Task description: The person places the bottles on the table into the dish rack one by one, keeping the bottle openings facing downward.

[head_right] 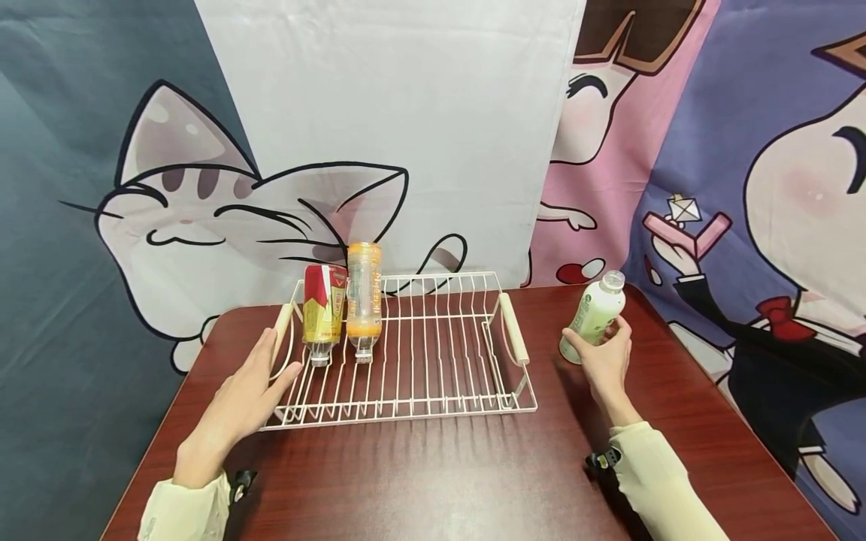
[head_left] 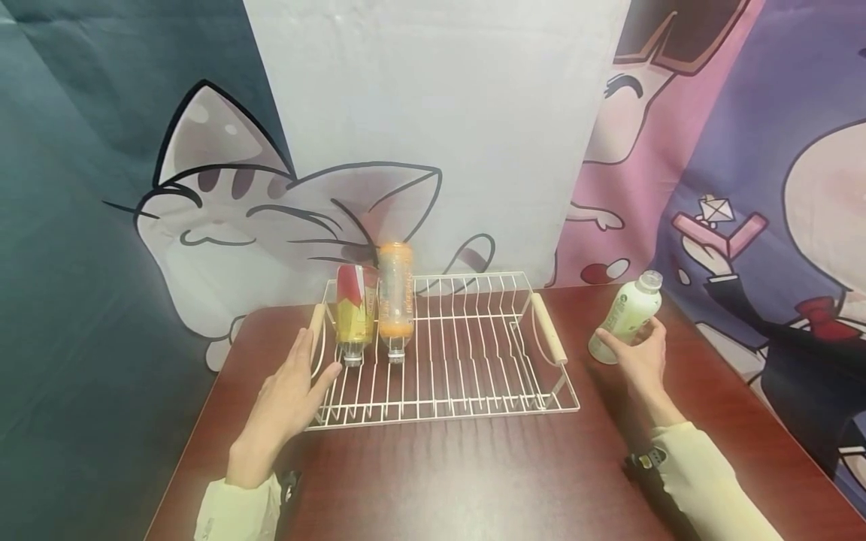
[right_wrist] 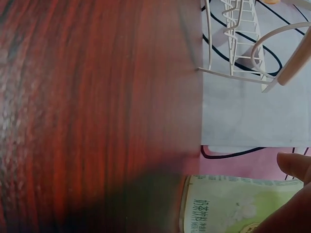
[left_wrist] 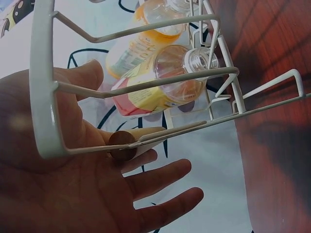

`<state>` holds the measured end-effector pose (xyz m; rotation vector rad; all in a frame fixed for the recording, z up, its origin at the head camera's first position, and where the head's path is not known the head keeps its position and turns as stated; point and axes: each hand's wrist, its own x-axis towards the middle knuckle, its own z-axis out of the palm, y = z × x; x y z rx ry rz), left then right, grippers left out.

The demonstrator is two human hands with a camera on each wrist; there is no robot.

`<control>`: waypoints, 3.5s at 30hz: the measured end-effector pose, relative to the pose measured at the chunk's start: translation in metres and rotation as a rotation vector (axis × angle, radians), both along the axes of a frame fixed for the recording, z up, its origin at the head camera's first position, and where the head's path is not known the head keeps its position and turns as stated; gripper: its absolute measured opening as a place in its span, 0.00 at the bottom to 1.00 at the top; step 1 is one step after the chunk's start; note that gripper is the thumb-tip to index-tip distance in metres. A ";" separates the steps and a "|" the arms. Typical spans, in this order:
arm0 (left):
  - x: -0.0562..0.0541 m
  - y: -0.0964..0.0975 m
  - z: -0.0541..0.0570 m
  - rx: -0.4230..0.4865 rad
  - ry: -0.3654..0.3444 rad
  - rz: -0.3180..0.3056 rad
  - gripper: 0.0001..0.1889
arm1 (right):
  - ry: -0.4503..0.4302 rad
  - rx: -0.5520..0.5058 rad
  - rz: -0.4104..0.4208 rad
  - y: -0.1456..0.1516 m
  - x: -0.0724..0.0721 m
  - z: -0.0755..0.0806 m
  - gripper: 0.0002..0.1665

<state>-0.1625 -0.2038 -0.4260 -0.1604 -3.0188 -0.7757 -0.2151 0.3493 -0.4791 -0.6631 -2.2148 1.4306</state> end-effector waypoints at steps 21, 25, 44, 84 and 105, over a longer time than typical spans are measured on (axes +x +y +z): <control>-0.001 0.000 -0.001 0.007 -0.007 0.006 0.46 | -0.094 0.091 0.009 0.005 -0.003 -0.007 0.53; 0.000 0.000 0.000 0.009 -0.014 0.007 0.47 | -0.084 0.104 0.007 0.006 -0.002 -0.006 0.51; -0.004 -0.002 0.006 -0.006 -0.049 -0.002 0.48 | -0.061 0.094 -0.002 0.002 0.018 0.003 0.48; 0.033 0.090 0.022 0.174 0.736 -0.325 0.18 | 0.582 0.519 0.220 -0.059 0.097 0.068 0.40; 0.050 0.119 0.035 0.231 0.829 -0.524 0.27 | 0.813 0.897 0.376 -0.080 0.110 0.076 0.28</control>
